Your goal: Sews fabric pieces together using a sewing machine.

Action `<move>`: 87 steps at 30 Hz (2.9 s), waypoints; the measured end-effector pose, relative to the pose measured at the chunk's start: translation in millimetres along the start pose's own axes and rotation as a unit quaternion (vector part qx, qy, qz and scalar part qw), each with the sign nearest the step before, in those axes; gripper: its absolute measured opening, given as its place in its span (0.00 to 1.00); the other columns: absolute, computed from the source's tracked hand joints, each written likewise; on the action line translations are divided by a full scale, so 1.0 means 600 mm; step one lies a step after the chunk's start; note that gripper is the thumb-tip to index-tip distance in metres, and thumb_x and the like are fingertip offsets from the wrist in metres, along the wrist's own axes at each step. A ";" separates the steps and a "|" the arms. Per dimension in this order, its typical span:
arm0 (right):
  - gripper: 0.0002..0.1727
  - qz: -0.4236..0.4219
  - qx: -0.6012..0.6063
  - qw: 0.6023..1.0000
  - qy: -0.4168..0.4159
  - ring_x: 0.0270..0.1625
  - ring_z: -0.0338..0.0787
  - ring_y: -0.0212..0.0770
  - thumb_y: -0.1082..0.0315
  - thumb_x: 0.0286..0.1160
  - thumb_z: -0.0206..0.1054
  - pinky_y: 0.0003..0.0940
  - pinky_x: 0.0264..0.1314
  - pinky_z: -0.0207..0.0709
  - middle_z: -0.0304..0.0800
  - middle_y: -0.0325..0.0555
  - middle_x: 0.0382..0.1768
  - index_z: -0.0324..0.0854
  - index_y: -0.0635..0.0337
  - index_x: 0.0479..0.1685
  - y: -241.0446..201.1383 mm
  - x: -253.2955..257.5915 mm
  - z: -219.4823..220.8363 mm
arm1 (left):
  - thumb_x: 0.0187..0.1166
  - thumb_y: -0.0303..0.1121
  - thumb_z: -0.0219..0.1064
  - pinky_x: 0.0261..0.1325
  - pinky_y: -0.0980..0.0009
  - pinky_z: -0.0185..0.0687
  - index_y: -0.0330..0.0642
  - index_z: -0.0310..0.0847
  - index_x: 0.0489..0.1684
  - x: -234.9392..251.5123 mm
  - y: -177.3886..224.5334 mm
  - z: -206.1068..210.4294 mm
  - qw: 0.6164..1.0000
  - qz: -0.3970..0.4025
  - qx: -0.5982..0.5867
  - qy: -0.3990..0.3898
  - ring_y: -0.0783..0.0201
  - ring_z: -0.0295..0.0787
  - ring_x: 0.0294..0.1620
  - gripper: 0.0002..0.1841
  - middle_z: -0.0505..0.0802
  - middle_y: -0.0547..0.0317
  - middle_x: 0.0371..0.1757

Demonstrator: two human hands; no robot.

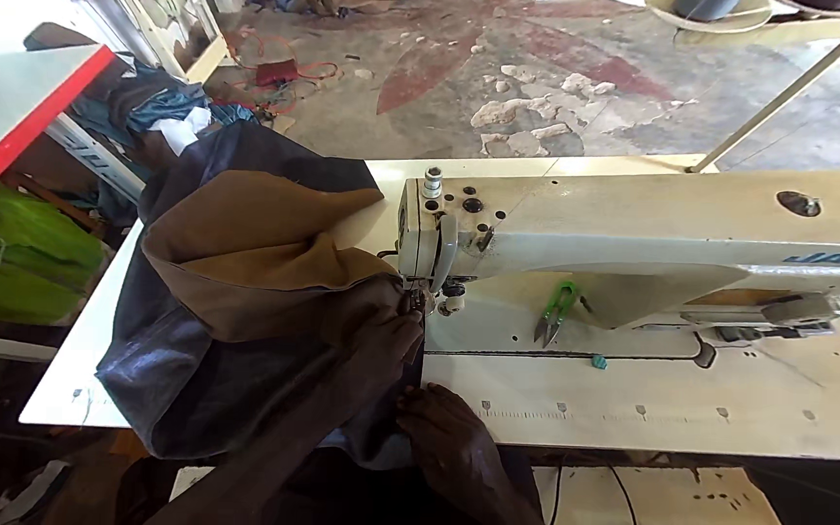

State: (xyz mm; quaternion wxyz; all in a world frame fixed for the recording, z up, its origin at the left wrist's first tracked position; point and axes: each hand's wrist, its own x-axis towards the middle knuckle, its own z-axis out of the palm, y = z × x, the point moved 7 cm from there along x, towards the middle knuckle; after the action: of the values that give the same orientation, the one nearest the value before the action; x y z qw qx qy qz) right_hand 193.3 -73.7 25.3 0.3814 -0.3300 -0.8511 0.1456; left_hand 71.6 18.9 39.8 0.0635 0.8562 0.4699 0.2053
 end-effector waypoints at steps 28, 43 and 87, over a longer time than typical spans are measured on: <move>0.17 0.028 -0.033 0.999 -0.015 0.76 0.84 0.45 0.77 0.74 0.57 0.45 0.83 0.75 0.92 0.42 0.65 0.92 0.51 0.47 0.004 0.005 0.003 | 0.78 0.26 0.66 0.57 0.63 0.86 0.47 0.93 0.47 0.002 0.014 -0.001 0.996 -0.027 0.070 -0.050 0.57 0.85 0.55 0.09 0.88 0.57 0.50; 0.21 0.107 0.011 0.991 -0.079 0.83 0.77 0.46 0.76 0.76 0.54 0.49 0.88 0.68 0.86 0.42 0.74 0.91 0.51 0.54 0.012 0.010 -0.011 | 0.81 0.28 0.64 0.63 0.55 0.83 0.48 0.87 0.66 -0.009 0.003 0.018 0.995 -0.037 0.093 -0.020 0.51 0.83 0.61 0.17 0.87 0.53 0.60; 0.10 0.023 -0.060 0.997 -0.051 0.44 0.85 0.32 0.60 0.79 0.67 0.27 0.43 0.81 0.87 0.33 0.38 0.95 0.46 0.42 0.137 0.100 -0.031 | 0.79 0.26 0.62 0.73 0.57 0.74 0.60 0.92 0.56 -0.043 -0.035 -0.012 0.996 0.090 0.020 0.009 0.63 0.79 0.74 0.18 0.89 0.76 0.69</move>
State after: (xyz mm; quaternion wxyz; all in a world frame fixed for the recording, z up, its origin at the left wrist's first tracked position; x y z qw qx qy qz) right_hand 214.6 27.4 29.7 0.3134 -0.3638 -0.8689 0.1202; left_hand 40.4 8.2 32.3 0.0238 0.8941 0.3957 0.2085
